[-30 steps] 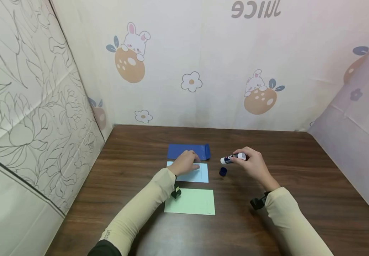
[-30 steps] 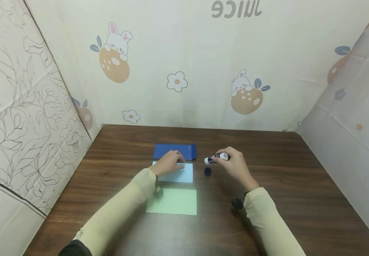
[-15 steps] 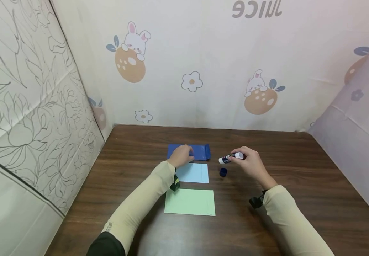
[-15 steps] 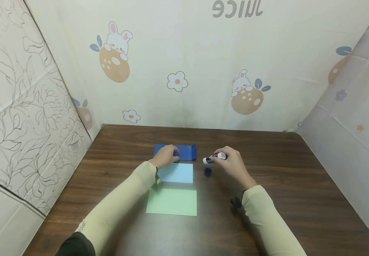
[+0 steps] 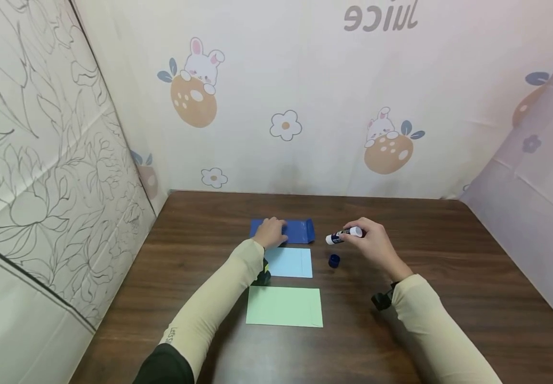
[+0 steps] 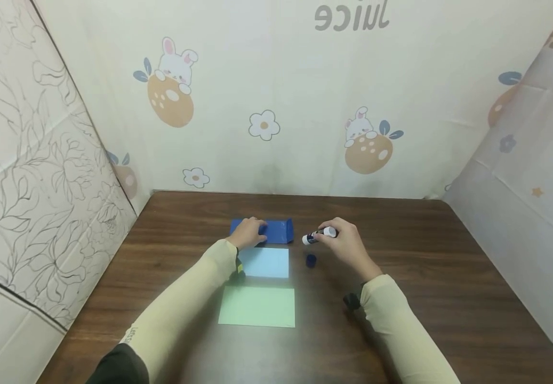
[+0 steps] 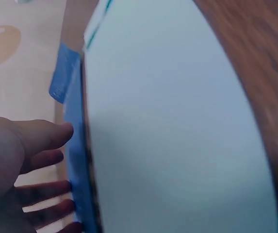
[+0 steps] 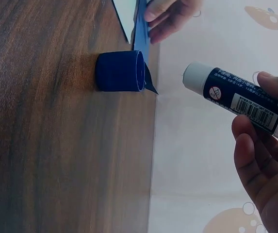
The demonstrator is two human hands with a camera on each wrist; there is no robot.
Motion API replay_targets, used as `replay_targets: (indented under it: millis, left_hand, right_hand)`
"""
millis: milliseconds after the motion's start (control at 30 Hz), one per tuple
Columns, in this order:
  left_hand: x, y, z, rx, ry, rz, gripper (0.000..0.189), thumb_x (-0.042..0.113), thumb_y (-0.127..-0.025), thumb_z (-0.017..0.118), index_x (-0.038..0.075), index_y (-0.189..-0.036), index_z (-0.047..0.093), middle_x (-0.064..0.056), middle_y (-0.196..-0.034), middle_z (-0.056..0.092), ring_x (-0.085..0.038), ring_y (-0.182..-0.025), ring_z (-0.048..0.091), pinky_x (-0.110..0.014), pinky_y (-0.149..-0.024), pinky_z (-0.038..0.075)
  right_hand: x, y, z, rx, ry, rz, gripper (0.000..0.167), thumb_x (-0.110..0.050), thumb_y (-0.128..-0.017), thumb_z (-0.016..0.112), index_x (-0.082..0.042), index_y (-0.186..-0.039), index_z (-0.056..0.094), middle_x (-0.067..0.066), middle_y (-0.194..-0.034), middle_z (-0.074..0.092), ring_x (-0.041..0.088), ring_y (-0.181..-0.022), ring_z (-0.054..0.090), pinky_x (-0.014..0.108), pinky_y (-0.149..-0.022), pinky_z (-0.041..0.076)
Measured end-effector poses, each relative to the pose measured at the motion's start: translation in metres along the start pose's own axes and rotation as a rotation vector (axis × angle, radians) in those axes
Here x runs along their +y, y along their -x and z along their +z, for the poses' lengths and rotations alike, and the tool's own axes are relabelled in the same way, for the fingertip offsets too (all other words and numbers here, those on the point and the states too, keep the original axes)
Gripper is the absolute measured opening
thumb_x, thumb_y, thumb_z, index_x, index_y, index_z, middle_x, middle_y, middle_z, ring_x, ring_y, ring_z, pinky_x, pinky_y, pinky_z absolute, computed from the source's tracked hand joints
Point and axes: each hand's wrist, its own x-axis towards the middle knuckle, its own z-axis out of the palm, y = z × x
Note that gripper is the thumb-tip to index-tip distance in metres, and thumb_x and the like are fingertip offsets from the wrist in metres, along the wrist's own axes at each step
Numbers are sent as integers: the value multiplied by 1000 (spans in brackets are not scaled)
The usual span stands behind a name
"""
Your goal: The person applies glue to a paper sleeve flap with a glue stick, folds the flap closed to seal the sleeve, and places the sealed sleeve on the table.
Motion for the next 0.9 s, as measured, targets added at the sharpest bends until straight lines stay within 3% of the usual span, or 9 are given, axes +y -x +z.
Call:
replay_targets:
  millis: [233, 600, 767, 900]
  left_hand:
    - [-4, -1, 2, -38, -63, -3, 40, 26, -95, 64, 15, -133, 61, -10, -135, 53, -29, -123, 47, -46, -101, 44]
    - [6, -1, 1, -69, -64, -20, 34, 22, -97, 61, 13, -129, 64, -7, -140, 55, -32, -132, 44, -55, -105, 39]
    - [7, -5, 6, -47, -93, -9, 25, 23, -97, 61, 13, -117, 72, -5, -129, 65, -31, -130, 49, -59, -102, 40]
    - [6, -10, 6, -19, -108, -24, 28, 27, -95, 64, 12, -118, 70, -5, -129, 64, -31, -129, 49, -63, -103, 38]
  right_hand:
    - [-1, -3, 3, -29, -6, 22, 24, -21, -88, 73, -4, -104, 70, 13, -99, 66, 21, -80, 53, 25, -66, 46]
    - [6, -10, 7, -60, -22, 87, 24, -22, -89, 72, -4, -106, 69, 13, -102, 65, 26, -87, 54, 30, -73, 46]
    - [7, -18, 11, -53, -5, 61, 24, -21, -89, 72, -4, -105, 69, 13, -103, 66, 26, -87, 55, 30, -74, 46]
    - [0, -32, 16, -63, -9, 40, 24, -21, -89, 72, -4, -105, 69, 14, -104, 66, 25, -87, 56, 31, -73, 47]
